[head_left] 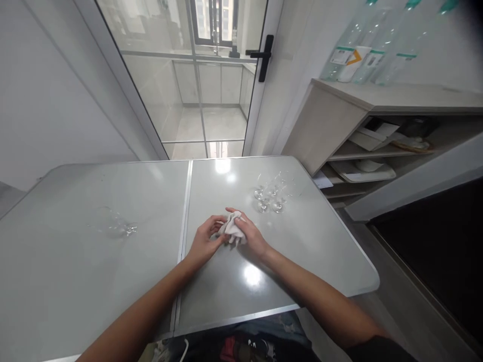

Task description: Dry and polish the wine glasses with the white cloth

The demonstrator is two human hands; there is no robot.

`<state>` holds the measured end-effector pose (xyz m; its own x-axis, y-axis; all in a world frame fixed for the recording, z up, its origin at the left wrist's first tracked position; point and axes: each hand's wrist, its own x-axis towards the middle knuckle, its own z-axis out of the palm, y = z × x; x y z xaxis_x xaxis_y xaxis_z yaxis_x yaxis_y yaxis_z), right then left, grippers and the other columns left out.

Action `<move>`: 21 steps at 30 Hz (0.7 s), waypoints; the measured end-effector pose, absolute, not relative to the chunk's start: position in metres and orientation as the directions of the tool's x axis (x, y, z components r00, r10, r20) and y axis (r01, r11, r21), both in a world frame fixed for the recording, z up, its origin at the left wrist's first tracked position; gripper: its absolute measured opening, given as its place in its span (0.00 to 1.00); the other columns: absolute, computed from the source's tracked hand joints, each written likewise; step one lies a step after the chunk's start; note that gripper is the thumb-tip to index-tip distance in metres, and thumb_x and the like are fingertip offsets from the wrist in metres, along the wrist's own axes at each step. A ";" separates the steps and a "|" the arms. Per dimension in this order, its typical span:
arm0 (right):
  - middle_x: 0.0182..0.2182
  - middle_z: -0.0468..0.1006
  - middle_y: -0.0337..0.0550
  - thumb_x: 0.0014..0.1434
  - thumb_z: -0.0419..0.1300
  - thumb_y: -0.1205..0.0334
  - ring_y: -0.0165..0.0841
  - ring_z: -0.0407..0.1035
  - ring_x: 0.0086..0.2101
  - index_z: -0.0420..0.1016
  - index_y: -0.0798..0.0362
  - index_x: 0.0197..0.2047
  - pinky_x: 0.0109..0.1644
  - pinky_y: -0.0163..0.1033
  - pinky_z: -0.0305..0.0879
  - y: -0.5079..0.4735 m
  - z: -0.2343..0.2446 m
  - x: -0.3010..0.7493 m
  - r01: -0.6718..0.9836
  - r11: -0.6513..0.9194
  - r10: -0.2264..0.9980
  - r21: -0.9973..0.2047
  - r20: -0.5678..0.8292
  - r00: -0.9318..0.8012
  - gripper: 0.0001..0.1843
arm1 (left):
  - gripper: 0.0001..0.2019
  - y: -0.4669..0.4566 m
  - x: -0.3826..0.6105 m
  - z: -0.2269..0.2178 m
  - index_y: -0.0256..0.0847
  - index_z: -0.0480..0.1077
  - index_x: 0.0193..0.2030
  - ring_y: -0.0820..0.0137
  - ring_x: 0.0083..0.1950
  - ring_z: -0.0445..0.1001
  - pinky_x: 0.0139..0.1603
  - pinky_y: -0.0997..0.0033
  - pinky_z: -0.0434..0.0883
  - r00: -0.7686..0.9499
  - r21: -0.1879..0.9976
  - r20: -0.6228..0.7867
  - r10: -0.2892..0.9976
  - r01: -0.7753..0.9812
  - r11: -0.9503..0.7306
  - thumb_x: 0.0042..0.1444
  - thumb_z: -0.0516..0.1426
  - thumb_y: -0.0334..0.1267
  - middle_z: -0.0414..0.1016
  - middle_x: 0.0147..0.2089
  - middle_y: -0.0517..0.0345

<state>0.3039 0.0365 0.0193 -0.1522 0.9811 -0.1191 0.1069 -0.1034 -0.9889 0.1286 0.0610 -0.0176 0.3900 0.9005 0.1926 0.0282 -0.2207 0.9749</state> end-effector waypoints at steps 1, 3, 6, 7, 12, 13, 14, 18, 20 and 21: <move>0.47 0.76 0.48 0.72 0.42 0.46 0.38 0.73 0.46 0.60 0.51 0.70 0.50 0.43 0.72 0.038 0.016 0.302 -0.018 -0.160 0.974 -0.987 -0.155 -0.163 0.30 | 0.11 0.061 0.128 -0.018 0.44 0.73 0.47 0.66 0.43 0.78 0.49 0.61 0.77 0.372 0.976 0.192 0.908 0.023 -0.216 0.61 0.63 0.44 0.76 0.45 0.54; 0.48 0.75 0.47 0.71 0.44 0.42 0.38 0.74 0.46 0.58 0.48 0.71 0.50 0.43 0.73 0.039 0.011 0.301 -0.177 -0.228 0.967 -0.957 -0.202 -0.154 0.32 | 0.08 0.062 0.127 -0.017 0.43 0.74 0.43 0.66 0.44 0.76 0.48 0.63 0.76 0.339 0.971 0.204 0.919 0.052 -0.235 0.63 0.61 0.45 0.75 0.42 0.53; 0.56 0.70 0.47 0.66 0.53 0.41 0.37 0.73 0.48 0.54 0.43 0.72 0.50 0.43 0.73 0.040 0.006 0.304 -0.163 -0.169 0.984 -0.972 -0.158 -0.078 0.35 | 0.08 0.060 0.124 -0.013 0.43 0.75 0.41 0.66 0.45 0.75 0.48 0.64 0.76 0.242 0.949 0.252 0.937 0.130 -0.289 0.63 0.61 0.44 0.74 0.42 0.53; 0.59 0.67 0.48 0.63 0.58 0.41 0.37 0.73 0.49 0.53 0.42 0.72 0.51 0.42 0.73 0.041 0.006 0.307 -0.127 -0.137 0.989 -0.982 -0.129 -0.074 0.38 | 0.07 0.059 0.123 -0.011 0.43 0.74 0.41 0.66 0.46 0.75 0.47 0.65 0.76 0.213 0.942 0.267 0.940 0.149 -0.301 0.62 0.62 0.43 0.74 0.42 0.54; 0.67 0.57 0.51 0.47 0.74 0.53 0.36 0.73 0.49 0.45 0.39 0.74 0.50 0.41 0.73 0.040 0.008 0.313 -0.024 -0.040 0.977 -0.999 -0.034 -0.211 0.59 | 0.04 0.057 0.120 -0.004 0.44 0.73 0.42 0.66 0.47 0.73 0.40 0.70 0.76 0.097 0.929 0.330 0.939 0.142 -0.342 0.61 0.61 0.38 0.70 0.44 0.54; 0.67 0.58 0.51 0.47 0.74 0.55 0.36 0.73 0.48 0.45 0.39 0.74 0.50 0.41 0.72 0.040 0.009 0.313 -0.017 -0.038 0.973 -0.999 -0.033 -0.229 0.58 | 0.03 0.057 0.119 -0.004 0.44 0.73 0.42 0.66 0.48 0.73 0.39 0.70 0.76 0.073 0.927 0.341 0.937 0.139 -0.348 0.61 0.61 0.38 0.69 0.46 0.53; 0.66 0.60 0.50 0.48 0.72 0.57 0.36 0.73 0.49 0.48 0.41 0.74 0.51 0.42 0.71 0.040 0.009 0.312 -0.014 -0.044 0.971 -0.999 -0.040 -0.234 0.55 | 0.03 0.058 0.118 -0.004 0.43 0.73 0.41 0.65 0.49 0.73 0.38 0.70 0.76 0.050 0.924 0.352 0.935 0.140 -0.355 0.61 0.61 0.37 0.68 0.47 0.52; 0.52 0.77 0.47 0.52 0.61 0.63 0.39 0.73 0.46 0.65 0.49 0.65 0.48 0.41 0.70 0.043 0.008 0.308 -0.126 -0.170 0.975 -0.977 -0.148 -0.166 0.36 | 0.01 0.060 0.113 -0.006 0.43 0.74 0.37 0.65 0.52 0.72 0.45 0.66 0.77 -0.049 0.896 0.427 0.903 0.161 -0.414 0.60 0.61 0.35 0.64 0.51 0.51; 0.43 0.80 0.46 0.51 0.57 0.64 0.39 0.73 0.40 0.74 0.53 0.56 0.43 0.40 0.69 0.046 0.006 0.308 -0.223 -0.258 0.960 -0.940 -0.225 -0.164 0.27 | 0.02 0.062 0.110 -0.007 0.42 0.74 0.35 0.66 0.50 0.72 0.47 0.65 0.76 -0.088 0.881 0.456 0.885 0.187 -0.435 0.60 0.61 0.33 0.64 0.51 0.52; 0.38 0.80 0.45 0.50 0.56 0.64 0.38 0.72 0.37 0.77 0.55 0.50 0.40 0.39 0.67 0.047 0.006 0.309 -0.261 -0.291 0.952 -0.920 -0.251 -0.176 0.23 | 0.02 0.062 0.109 -0.007 0.42 0.74 0.35 0.67 0.49 0.72 0.46 0.66 0.76 -0.100 0.876 0.463 0.880 0.205 -0.437 0.59 0.61 0.32 0.64 0.51 0.52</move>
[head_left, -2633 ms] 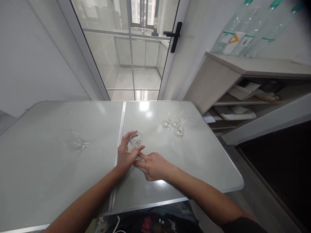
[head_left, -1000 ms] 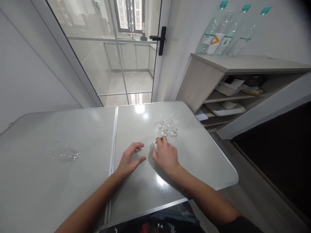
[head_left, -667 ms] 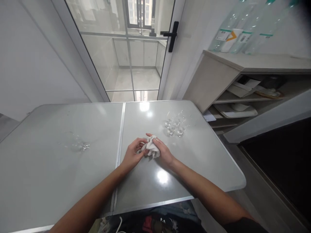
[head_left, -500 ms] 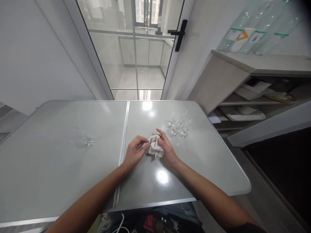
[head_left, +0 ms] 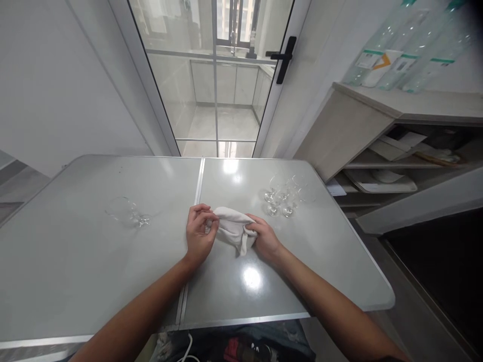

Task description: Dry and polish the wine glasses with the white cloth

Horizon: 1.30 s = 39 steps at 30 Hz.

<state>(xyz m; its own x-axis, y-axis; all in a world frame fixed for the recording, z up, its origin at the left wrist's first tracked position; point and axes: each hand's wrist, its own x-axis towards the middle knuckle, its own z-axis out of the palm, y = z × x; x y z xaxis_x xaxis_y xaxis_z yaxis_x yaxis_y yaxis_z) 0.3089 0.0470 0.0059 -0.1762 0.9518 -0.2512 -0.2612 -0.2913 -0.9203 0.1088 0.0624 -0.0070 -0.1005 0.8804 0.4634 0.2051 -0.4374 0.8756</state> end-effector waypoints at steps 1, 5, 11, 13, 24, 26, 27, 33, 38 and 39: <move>0.34 0.80 0.44 0.49 0.56 0.64 0.37 0.71 0.34 0.79 0.56 0.45 0.38 0.38 0.66 0.048 0.007 0.310 -0.292 -0.317 0.943 -0.902 -0.267 -0.198 0.20 | 0.03 0.063 0.108 -0.007 0.42 0.74 0.34 0.67 0.49 0.72 0.46 0.66 0.75 -0.110 0.872 0.466 0.878 0.224 -0.434 0.59 0.61 0.32 0.64 0.51 0.52; 0.34 0.80 0.44 0.46 0.56 0.64 0.38 0.72 0.34 0.79 0.55 0.48 0.36 0.37 0.65 0.045 0.020 0.314 -0.338 -0.380 0.904 -0.861 -0.269 -0.331 0.24 | 0.05 0.066 0.105 -0.007 0.41 0.74 0.33 0.66 0.51 0.72 0.45 0.66 0.74 -0.128 0.870 0.461 0.878 0.259 -0.419 0.61 0.60 0.33 0.65 0.51 0.51; 0.44 0.81 0.47 0.47 0.66 0.59 0.42 0.74 0.44 0.75 0.53 0.56 0.46 0.41 0.68 0.041 0.028 0.310 -0.262 -0.422 0.866 -0.868 -0.300 -0.401 0.31 | 0.05 0.068 0.103 -0.004 0.42 0.74 0.33 0.66 0.50 0.72 0.47 0.64 0.74 -0.175 0.845 0.490 0.854 0.336 -0.416 0.61 0.59 0.32 0.66 0.51 0.52; 0.37 0.80 0.44 0.45 0.65 0.65 0.37 0.73 0.37 0.78 0.54 0.50 0.40 0.37 0.67 0.043 0.021 0.309 -0.302 -0.429 0.891 -0.852 -0.342 -0.299 0.25 | 0.06 0.068 0.102 -0.003 0.42 0.74 0.33 0.65 0.49 0.72 0.49 0.63 0.75 -0.143 0.800 0.528 0.837 0.415 -0.434 0.60 0.58 0.30 0.67 0.49 0.52; 0.36 0.83 0.50 0.52 0.71 0.56 0.38 0.76 0.33 0.80 0.59 0.46 0.39 0.39 0.70 0.048 0.013 0.324 -0.249 -0.635 0.706 -0.732 -0.419 -0.570 0.20 | 0.10 0.070 0.089 0.005 0.42 0.76 0.42 0.69 0.45 0.73 0.44 0.67 0.76 0.189 0.590 0.654 0.732 0.478 -0.650 0.61 0.56 0.26 0.68 0.49 0.51; 0.37 0.84 0.51 0.50 0.73 0.58 0.39 0.77 0.33 0.80 0.58 0.48 0.39 0.39 0.70 0.048 0.010 0.322 -0.260 -0.631 0.703 -0.731 -0.397 -0.590 0.23 | 0.09 0.072 0.079 0.015 0.42 0.76 0.44 0.68 0.47 0.73 0.46 0.66 0.76 0.135 0.531 0.717 0.684 0.529 -0.662 0.60 0.58 0.27 0.69 0.48 0.51; 0.39 0.84 0.51 0.50 0.73 0.59 0.39 0.78 0.35 0.79 0.57 0.49 0.40 0.40 0.71 0.048 0.008 0.321 -0.286 -0.625 0.717 -0.726 -0.390 -0.577 0.23 | 0.09 0.073 0.071 0.021 0.42 0.76 0.45 0.67 0.47 0.73 0.47 0.65 0.75 0.090 0.485 0.763 0.640 0.575 -0.660 0.60 0.59 0.27 0.70 0.46 0.51; 0.41 0.85 0.46 0.50 0.69 0.66 0.41 0.78 0.38 0.79 0.51 0.51 0.42 0.41 0.72 0.050 -0.002 0.321 -0.394 -0.591 0.794 -0.704 -0.422 -0.437 0.23 | 0.08 0.083 0.010 0.057 0.42 0.77 0.44 0.63 0.48 0.70 0.50 0.59 0.72 -0.178 0.366 0.889 0.421 0.829 -0.422 0.60 0.59 0.30 0.69 0.46 0.49; 0.37 0.85 0.43 0.46 0.69 0.69 0.40 0.78 0.36 0.80 0.51 0.46 0.40 0.40 0.72 0.052 -0.004 0.321 -0.505 -0.477 0.878 -0.719 -0.368 -0.306 0.21 | 0.09 0.089 -0.035 0.063 0.38 0.72 0.41 0.58 0.53 0.68 0.55 0.53 0.68 -0.489 0.505 0.863 0.127 0.837 -0.210 0.62 0.57 0.42 0.64 0.48 0.46; 0.37 0.85 0.43 0.47 0.69 0.68 0.40 0.78 0.36 0.80 0.51 0.46 0.41 0.41 0.72 0.052 -0.004 0.320 -0.517 -0.465 0.885 -0.719 -0.361 -0.294 0.20 | 0.10 0.090 -0.045 0.063 0.38 0.71 0.41 0.59 0.52 0.68 0.55 0.53 0.68 -0.547 0.552 0.833 0.085 0.808 -0.206 0.64 0.55 0.43 0.64 0.49 0.47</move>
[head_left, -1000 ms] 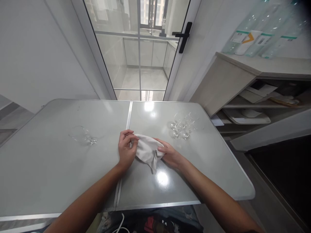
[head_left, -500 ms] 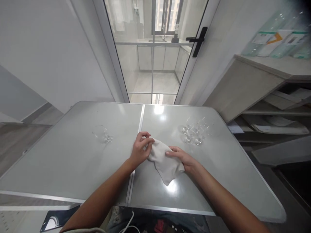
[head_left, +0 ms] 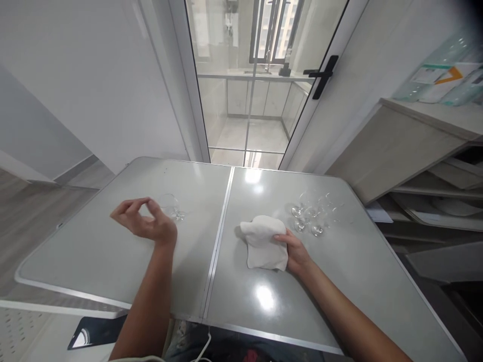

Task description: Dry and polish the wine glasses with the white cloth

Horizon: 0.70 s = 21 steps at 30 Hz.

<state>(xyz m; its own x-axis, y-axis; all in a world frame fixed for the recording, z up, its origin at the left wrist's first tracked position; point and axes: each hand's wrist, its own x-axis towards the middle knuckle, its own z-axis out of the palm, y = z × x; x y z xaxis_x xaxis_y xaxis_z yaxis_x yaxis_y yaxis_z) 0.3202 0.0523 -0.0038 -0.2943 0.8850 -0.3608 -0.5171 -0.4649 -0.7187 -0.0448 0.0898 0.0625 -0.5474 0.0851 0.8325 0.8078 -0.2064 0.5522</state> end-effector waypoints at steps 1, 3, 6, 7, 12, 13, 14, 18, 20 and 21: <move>0.38 0.85 0.43 0.48 0.69 0.66 0.40 0.78 0.37 0.80 0.51 0.46 0.41 0.41 0.72 0.053 -0.004 0.320 -0.524 -0.457 0.889 -0.719 -0.356 -0.286 0.19 | 0.11 0.091 -0.055 0.061 0.38 0.71 0.42 0.60 0.52 0.68 0.54 0.55 0.68 -0.601 0.601 0.796 0.075 0.769 -0.217 0.65 0.53 0.43 0.65 0.49 0.47; 0.39 0.85 0.44 0.51 0.69 0.65 0.41 0.78 0.37 0.80 0.52 0.46 0.42 0.42 0.73 0.054 -0.005 0.319 -0.527 -0.440 0.898 -0.727 -0.349 -0.269 0.17 | 0.14 0.094 -0.075 0.058 0.39 0.69 0.47 0.62 0.52 0.69 0.54 0.58 0.68 -0.692 0.703 0.707 0.149 0.662 -0.260 0.68 0.49 0.46 0.68 0.50 0.49; 0.42 0.86 0.44 0.54 0.68 0.64 0.40 0.79 0.38 0.79 0.51 0.48 0.42 0.40 0.73 0.054 -0.009 0.319 -0.523 -0.415 0.910 -0.744 -0.332 -0.250 0.17 | 0.26 0.098 -0.100 0.049 0.41 0.65 0.55 0.63 0.52 0.74 0.50 0.62 0.70 -0.713 0.867 0.498 0.494 0.388 -0.313 0.69 0.41 0.59 0.72 0.53 0.47; 0.42 0.86 0.44 0.54 0.69 0.64 0.40 0.79 0.38 0.79 0.51 0.49 0.42 0.40 0.73 0.055 -0.010 0.319 -0.518 -0.414 0.910 -0.749 -0.331 -0.248 0.18 | 0.31 0.098 -0.104 0.045 0.41 0.65 0.56 0.62 0.53 0.75 0.50 0.62 0.70 -0.650 0.900 0.435 0.623 0.313 -0.302 0.66 0.39 0.65 0.72 0.54 0.46; 0.41 0.86 0.45 0.53 0.69 0.61 0.42 0.80 0.39 0.80 0.52 0.47 0.45 0.43 0.73 0.056 -0.014 0.319 -0.518 -0.428 0.904 -0.740 -0.363 -0.228 0.16 | 0.39 0.095 -0.101 0.035 0.49 0.60 0.63 0.56 0.59 0.74 0.56 0.55 0.72 -0.283 0.924 0.308 0.908 0.315 -0.215 0.49 0.65 0.62 0.68 0.63 0.45; 0.40 0.86 0.45 0.54 0.69 0.60 0.42 0.80 0.39 0.81 0.52 0.44 0.45 0.44 0.74 0.057 -0.015 0.319 -0.527 -0.430 0.902 -0.733 -0.377 -0.212 0.14 | 0.42 0.094 -0.099 0.035 0.51 0.58 0.65 0.55 0.60 0.74 0.57 0.53 0.73 -0.250 0.925 0.274 0.929 0.334 -0.183 0.45 0.69 0.56 0.67 0.64 0.46; 0.38 0.86 0.44 0.54 0.69 0.59 0.42 0.80 0.38 0.81 0.52 0.42 0.45 0.44 0.74 0.057 -0.017 0.320 -0.535 -0.430 0.900 -0.727 -0.391 -0.192 0.12 | 0.44 0.093 -0.097 0.034 0.52 0.57 0.65 0.55 0.60 0.75 0.56 0.52 0.73 -0.227 0.929 0.232 0.946 0.341 -0.146 0.44 0.71 0.52 0.66 0.63 0.47; 0.36 0.86 0.45 0.53 0.70 0.58 0.41 0.80 0.35 0.81 0.53 0.39 0.41 0.42 0.74 0.059 -0.020 0.320 -0.537 -0.396 0.910 -0.745 -0.396 -0.122 0.11 | 0.35 0.096 -0.090 0.032 0.50 0.60 0.61 0.60 0.52 0.80 0.52 0.53 0.77 -0.199 0.948 0.135 0.971 0.309 -0.069 0.48 0.69 0.47 0.69 0.58 0.51; 0.37 0.86 0.46 0.52 0.71 0.58 0.41 0.79 0.35 0.81 0.54 0.41 0.40 0.41 0.73 0.060 -0.020 0.318 -0.525 -0.350 0.928 -0.776 -0.363 -0.082 0.14 | 0.34 0.100 -0.079 0.030 0.50 0.59 0.60 0.63 0.48 0.81 0.51 0.55 0.77 -0.218 0.937 0.187 0.958 0.332 -0.107 0.49 0.69 0.46 0.73 0.56 0.52; 0.38 0.86 0.46 0.51 0.71 0.59 0.40 0.79 0.35 0.81 0.53 0.43 0.40 0.41 0.73 0.060 -0.019 0.316 -0.522 -0.317 0.939 -0.792 -0.340 -0.054 0.15 | 0.35 0.101 -0.070 0.030 0.50 0.59 0.60 0.64 0.46 0.81 0.50 0.57 0.78 -0.214 0.924 0.226 0.950 0.355 -0.140 0.49 0.69 0.46 0.74 0.55 0.52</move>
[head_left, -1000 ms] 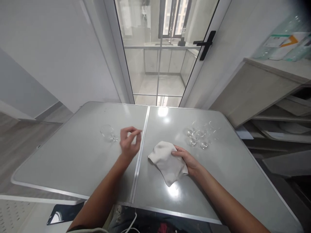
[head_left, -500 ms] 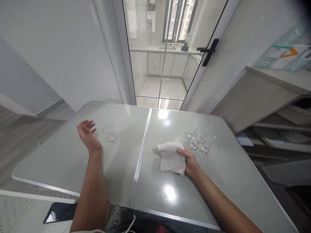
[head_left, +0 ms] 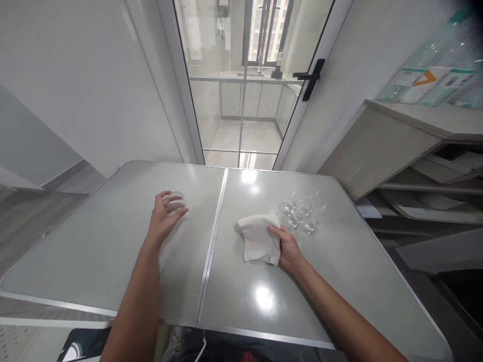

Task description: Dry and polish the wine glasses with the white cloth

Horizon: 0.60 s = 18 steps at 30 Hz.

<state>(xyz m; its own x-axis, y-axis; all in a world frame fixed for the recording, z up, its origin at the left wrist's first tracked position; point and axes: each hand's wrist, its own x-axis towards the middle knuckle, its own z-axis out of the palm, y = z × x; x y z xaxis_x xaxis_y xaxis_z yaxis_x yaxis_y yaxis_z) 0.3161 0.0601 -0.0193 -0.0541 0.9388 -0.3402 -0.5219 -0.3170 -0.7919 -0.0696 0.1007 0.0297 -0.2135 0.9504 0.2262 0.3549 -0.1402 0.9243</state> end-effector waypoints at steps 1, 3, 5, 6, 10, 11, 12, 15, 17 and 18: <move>0.39 0.86 0.45 0.51 0.71 0.59 0.40 0.79 0.36 0.80 0.53 0.44 0.41 0.40 0.73 0.060 -0.018 0.314 -0.519 -0.280 0.949 -0.808 -0.313 -0.025 0.16 | 0.35 0.101 -0.058 0.029 0.49 0.59 0.60 0.65 0.44 0.81 0.49 0.58 0.78 -0.190 0.906 0.265 0.945 0.384 -0.177 0.49 0.70 0.46 0.76 0.54 0.52; 0.41 0.85 0.46 0.52 0.70 0.59 0.41 0.78 0.39 0.80 0.53 0.45 0.43 0.40 0.72 0.060 -0.013 0.309 -0.507 -0.215 0.966 -0.834 -0.258 0.014 0.17 | 0.31 0.097 -0.028 0.027 0.46 0.62 0.58 0.66 0.40 0.81 0.46 0.61 0.78 -0.074 0.853 0.323 0.943 0.454 -0.257 0.51 0.69 0.48 0.79 0.53 0.51; 0.43 0.84 0.47 0.56 0.67 0.57 0.42 0.77 0.42 0.79 0.53 0.47 0.47 0.42 0.72 0.057 -0.009 0.306 -0.458 -0.142 0.982 -0.878 -0.183 0.047 0.16 | 0.28 0.090 0.005 0.024 0.45 0.66 0.58 0.67 0.38 0.81 0.42 0.65 0.78 0.076 0.756 0.367 0.927 0.556 -0.345 0.54 0.67 0.50 0.80 0.53 0.51; 0.45 0.84 0.47 0.58 0.66 0.56 0.42 0.77 0.44 0.78 0.52 0.49 0.49 0.42 0.71 0.054 -0.007 0.305 -0.404 -0.086 0.989 -0.911 -0.127 0.075 0.17 | 0.28 0.085 0.021 0.021 0.46 0.68 0.60 0.68 0.38 0.81 0.42 0.66 0.78 0.161 0.693 0.382 0.910 0.601 -0.397 0.55 0.67 0.51 0.81 0.53 0.52; 0.50 0.81 0.48 0.63 0.62 0.58 0.42 0.74 0.48 0.70 0.48 0.59 0.55 0.44 0.68 0.039 -0.006 0.306 -0.017 0.175 0.981 -0.984 0.173 0.086 0.21 | 0.26 0.068 0.066 0.009 0.48 0.70 0.63 0.65 0.45 0.83 0.45 0.67 0.79 0.359 0.472 0.470 0.806 0.670 -0.574 0.59 0.64 0.51 0.82 0.54 0.53; 0.48 0.81 0.48 0.63 0.61 0.59 0.43 0.75 0.46 0.70 0.48 0.59 0.55 0.46 0.68 0.036 -0.007 0.307 0.075 0.210 0.978 -0.975 0.211 0.002 0.21 | 0.25 0.065 0.072 0.006 0.48 0.70 0.63 0.64 0.47 0.83 0.45 0.68 0.79 0.385 0.437 0.489 0.783 0.669 -0.602 0.61 0.63 0.50 0.82 0.55 0.52; 0.46 0.81 0.49 0.64 0.61 0.59 0.44 0.75 0.44 0.69 0.49 0.59 0.54 0.47 0.68 0.033 -0.007 0.308 0.141 0.237 0.970 -0.961 0.226 -0.095 0.20 | 0.25 0.063 0.075 0.003 0.47 0.70 0.64 0.63 0.48 0.83 0.44 0.68 0.79 0.407 0.404 0.511 0.757 0.664 -0.629 0.62 0.62 0.49 0.82 0.55 0.51; 0.53 0.77 0.55 0.65 0.61 0.57 0.47 0.73 0.50 0.65 0.52 0.65 0.59 0.52 0.66 0.029 -0.008 0.307 0.206 0.296 0.924 -0.933 0.224 -0.310 0.27 | 0.24 0.060 0.077 -0.004 0.45 0.69 0.65 0.62 0.49 0.83 0.45 0.67 0.79 0.491 0.288 0.562 0.666 0.638 -0.714 0.64 0.61 0.46 0.81 0.56 0.48; 0.65 0.67 0.58 0.65 0.60 0.54 0.49 0.65 0.61 0.53 0.52 0.73 0.67 0.55 0.58 0.029 -0.006 0.305 0.194 0.301 0.909 -0.934 0.219 -0.354 0.37 | 0.23 0.060 0.075 -0.008 0.45 0.69 0.65 0.61 0.51 0.83 0.47 0.65 0.79 0.574 0.215 0.556 0.601 0.600 -0.771 0.65 0.60 0.44 0.80 0.58 0.46; 0.69 0.62 0.56 0.66 0.59 0.52 0.48 0.61 0.65 0.48 0.50 0.75 0.70 0.55 0.54 0.030 -0.005 0.304 0.183 0.288 0.907 -0.940 0.207 -0.368 0.40 | 0.23 0.060 0.075 -0.009 0.44 0.69 0.65 0.61 0.51 0.83 0.48 0.65 0.78 0.611 0.196 0.540 0.579 0.578 -0.792 0.65 0.60 0.44 0.79 0.59 0.45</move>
<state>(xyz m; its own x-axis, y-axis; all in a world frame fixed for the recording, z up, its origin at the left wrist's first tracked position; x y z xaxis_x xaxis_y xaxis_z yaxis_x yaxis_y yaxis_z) 0.3040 0.0300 -0.0047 -0.3682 0.9065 0.2065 0.1826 0.2883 -0.9400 0.0747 0.0597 -0.0090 0.6110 0.5791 0.5398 0.5779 -0.7923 0.1958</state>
